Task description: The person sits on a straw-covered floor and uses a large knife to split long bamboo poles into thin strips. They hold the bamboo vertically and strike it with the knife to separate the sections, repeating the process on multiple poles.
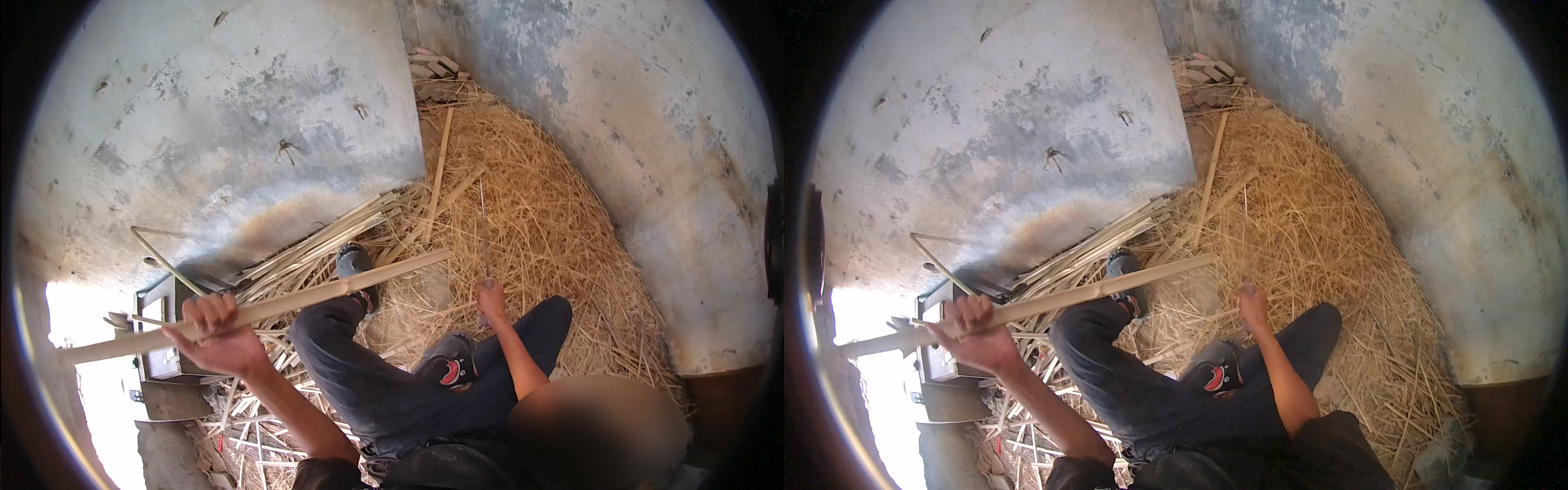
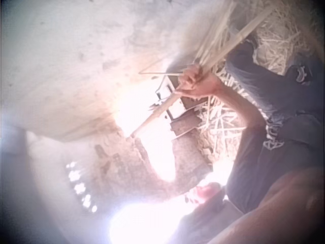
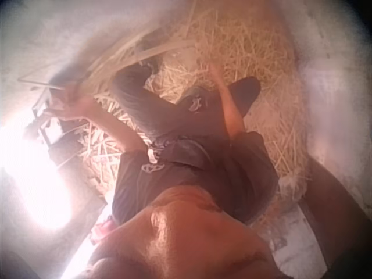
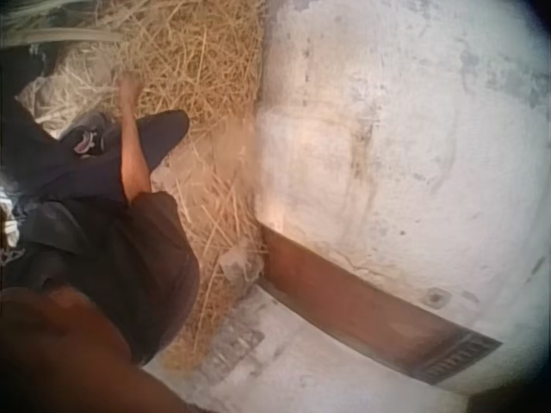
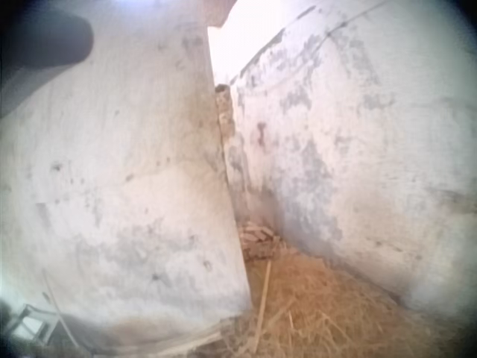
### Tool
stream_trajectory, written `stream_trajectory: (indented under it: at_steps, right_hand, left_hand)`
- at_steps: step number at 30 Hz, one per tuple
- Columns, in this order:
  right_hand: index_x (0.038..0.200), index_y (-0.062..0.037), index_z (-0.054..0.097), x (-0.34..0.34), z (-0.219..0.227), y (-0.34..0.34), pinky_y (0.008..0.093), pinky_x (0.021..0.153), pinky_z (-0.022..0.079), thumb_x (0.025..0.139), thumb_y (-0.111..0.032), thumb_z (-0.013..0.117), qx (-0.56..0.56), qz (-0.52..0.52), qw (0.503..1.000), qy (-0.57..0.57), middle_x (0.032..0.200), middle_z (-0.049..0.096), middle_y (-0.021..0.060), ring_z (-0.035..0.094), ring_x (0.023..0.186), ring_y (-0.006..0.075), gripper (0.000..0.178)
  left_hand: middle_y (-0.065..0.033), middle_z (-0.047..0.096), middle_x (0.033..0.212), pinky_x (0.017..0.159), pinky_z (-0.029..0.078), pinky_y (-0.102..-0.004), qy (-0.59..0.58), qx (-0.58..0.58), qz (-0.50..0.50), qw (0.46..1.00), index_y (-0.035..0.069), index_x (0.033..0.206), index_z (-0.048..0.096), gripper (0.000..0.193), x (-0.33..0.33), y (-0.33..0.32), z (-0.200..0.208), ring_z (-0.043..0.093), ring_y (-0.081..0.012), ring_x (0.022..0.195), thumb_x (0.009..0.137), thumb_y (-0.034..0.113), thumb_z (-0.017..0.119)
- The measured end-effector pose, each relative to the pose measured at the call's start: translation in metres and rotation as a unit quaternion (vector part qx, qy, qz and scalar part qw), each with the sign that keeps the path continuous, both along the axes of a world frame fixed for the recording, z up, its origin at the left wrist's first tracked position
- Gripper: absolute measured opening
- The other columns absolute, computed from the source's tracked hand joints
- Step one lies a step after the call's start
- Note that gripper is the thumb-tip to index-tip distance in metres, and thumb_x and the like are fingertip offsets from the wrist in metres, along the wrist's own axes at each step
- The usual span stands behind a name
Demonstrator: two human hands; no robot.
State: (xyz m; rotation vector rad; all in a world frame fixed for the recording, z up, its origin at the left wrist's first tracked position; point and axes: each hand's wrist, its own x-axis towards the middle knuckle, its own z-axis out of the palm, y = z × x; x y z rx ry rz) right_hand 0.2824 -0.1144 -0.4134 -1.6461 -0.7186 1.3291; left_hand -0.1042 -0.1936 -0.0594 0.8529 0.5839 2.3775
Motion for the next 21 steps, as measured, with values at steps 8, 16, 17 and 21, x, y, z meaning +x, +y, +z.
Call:
stream_trajectory:
  at_steps: [8,16,17,21]
  right_hand:
    - [0.087,-0.0041,0.059,0.005,-0.034,-0.026,0.0316,0.036,0.034,0.092,-0.018,0.066,0.008,0.044,0.999,-0.021,0.056,0.047,0.0004,0.042,0.039,0.0121,0.016]
    - [0.091,-0.0048,0.059,-0.034,-0.005,-0.060,0.0283,0.036,0.032,0.094,-0.024,0.066,-0.049,0.076,0.990,0.108,0.055,0.045,-0.0011,0.039,0.039,0.0099,0.020]
    - [0.091,-0.0049,0.058,-0.036,-0.004,-0.063,0.0282,0.037,0.032,0.095,-0.024,0.066,-0.061,0.085,0.988,0.116,0.055,0.044,-0.0011,0.038,0.039,0.0099,0.021]
    - [0.090,-0.0055,0.058,-0.046,-0.009,-0.070,0.0279,0.037,0.032,0.095,-0.026,0.067,-0.063,0.094,0.985,0.134,0.055,0.043,-0.0011,0.037,0.039,0.0098,0.023]
  left_hand:
    - [-0.0018,0.037,0.079,0.073,0.035,-0.0334,0.090,-0.068,-0.091,0.989,0.014,0.088,0.043,0.052,0.049,0.088,-0.043,0.036,-0.0159,0.076,0.107,0.060,0.029]
    - [-0.0152,0.066,0.110,0.101,0.050,-0.0426,0.263,-0.110,-0.111,0.952,0.006,0.107,0.047,0.029,0.097,0.132,-0.103,0.065,-0.0249,0.108,0.110,0.034,0.040]
    - [-0.0174,0.067,0.115,0.103,0.050,-0.0431,0.260,-0.116,-0.125,0.951,0.005,0.108,0.047,0.027,0.101,0.134,-0.107,0.065,-0.0262,0.114,0.110,0.031,0.042]
    - [-0.0202,0.072,0.107,0.100,0.054,-0.0458,0.297,-0.101,-0.115,0.943,0.004,0.121,0.043,0.029,0.116,0.143,-0.090,0.071,-0.0311,0.106,0.110,0.031,0.044]
